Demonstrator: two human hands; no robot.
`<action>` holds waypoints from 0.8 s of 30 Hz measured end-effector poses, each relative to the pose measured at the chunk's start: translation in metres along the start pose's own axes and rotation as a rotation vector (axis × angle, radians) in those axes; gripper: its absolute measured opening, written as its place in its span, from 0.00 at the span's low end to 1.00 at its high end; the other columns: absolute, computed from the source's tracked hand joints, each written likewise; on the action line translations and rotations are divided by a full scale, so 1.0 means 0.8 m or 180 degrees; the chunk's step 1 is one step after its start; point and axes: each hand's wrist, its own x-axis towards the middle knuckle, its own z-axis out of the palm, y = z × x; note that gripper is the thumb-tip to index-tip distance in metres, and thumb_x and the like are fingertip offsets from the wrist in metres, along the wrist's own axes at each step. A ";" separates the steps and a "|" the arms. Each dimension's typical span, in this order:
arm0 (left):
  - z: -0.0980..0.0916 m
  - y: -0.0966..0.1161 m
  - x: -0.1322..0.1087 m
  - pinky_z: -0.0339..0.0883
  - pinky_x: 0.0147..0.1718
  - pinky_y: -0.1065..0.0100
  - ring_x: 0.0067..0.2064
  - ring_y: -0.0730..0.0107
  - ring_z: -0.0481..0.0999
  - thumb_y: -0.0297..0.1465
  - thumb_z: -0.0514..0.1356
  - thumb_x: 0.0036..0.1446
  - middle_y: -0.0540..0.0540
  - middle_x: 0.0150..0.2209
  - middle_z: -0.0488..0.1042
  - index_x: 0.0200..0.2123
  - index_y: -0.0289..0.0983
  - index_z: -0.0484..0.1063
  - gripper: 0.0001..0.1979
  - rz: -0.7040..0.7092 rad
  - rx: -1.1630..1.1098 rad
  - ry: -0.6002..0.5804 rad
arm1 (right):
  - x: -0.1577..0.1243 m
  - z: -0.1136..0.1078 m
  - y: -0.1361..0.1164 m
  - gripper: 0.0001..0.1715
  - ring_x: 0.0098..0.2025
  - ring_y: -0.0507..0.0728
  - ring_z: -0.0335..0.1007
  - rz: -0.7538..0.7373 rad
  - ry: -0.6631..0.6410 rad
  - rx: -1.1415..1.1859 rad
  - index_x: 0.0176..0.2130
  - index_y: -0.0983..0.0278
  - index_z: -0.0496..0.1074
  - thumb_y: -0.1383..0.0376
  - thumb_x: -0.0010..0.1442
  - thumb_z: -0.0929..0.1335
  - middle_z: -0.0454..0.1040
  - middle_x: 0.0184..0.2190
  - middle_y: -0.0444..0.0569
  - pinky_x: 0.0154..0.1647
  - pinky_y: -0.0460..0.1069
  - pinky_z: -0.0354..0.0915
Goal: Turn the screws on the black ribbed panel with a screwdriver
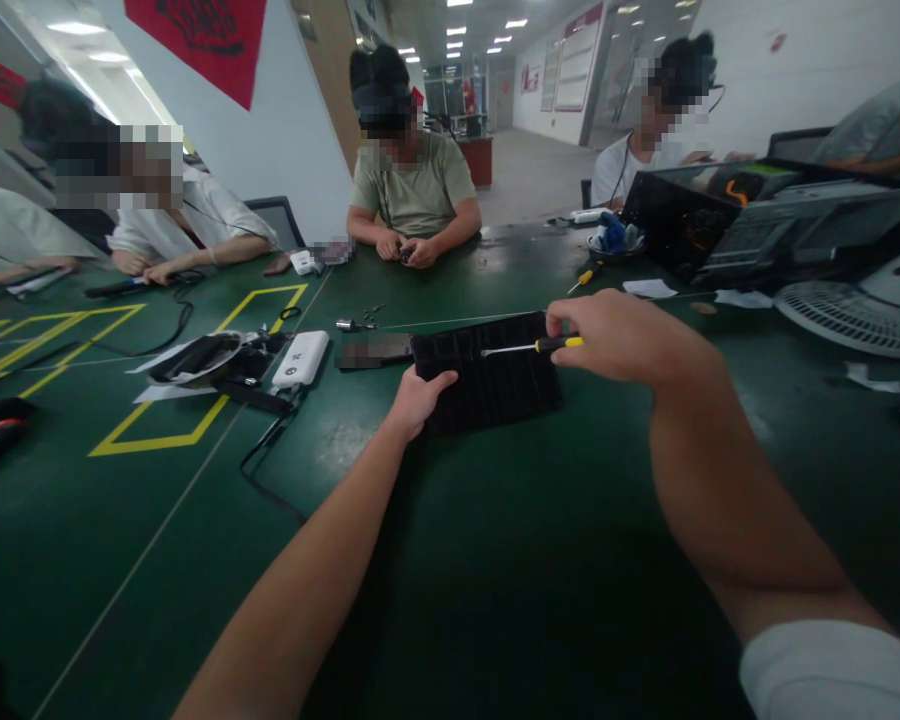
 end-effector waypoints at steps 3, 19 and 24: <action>0.000 -0.003 0.001 0.79 0.55 0.46 0.45 0.52 0.86 0.30 0.77 0.43 0.42 0.41 0.86 0.41 0.36 0.80 0.20 0.0043 0.0035 0.0041 | -0.002 0.001 -0.001 0.12 0.41 0.63 0.77 -0.0043 0.0063 -0.0001 0.46 0.59 0.79 0.60 0.62 0.73 0.82 0.40 0.52 0.39 0.55 0.62; 0.001 -0.003 -0.002 0.79 0.57 0.46 0.47 0.50 0.86 0.31 0.76 0.44 0.41 0.43 0.86 0.41 0.36 0.81 0.19 0.0072 0.0080 -0.0014 | -0.002 0.000 0.004 0.12 0.39 0.62 0.76 -0.0059 0.0142 -0.0010 0.44 0.58 0.80 0.59 0.60 0.73 0.81 0.38 0.50 0.38 0.55 0.60; -0.001 -0.005 -0.001 0.79 0.58 0.45 0.48 0.49 0.87 0.32 0.76 0.44 0.42 0.42 0.86 0.41 0.37 0.81 0.18 0.0079 0.0088 -0.0013 | 0.000 0.001 0.006 0.11 0.39 0.63 0.75 -0.0083 0.0153 0.0030 0.43 0.58 0.79 0.58 0.60 0.73 0.81 0.38 0.50 0.38 0.55 0.60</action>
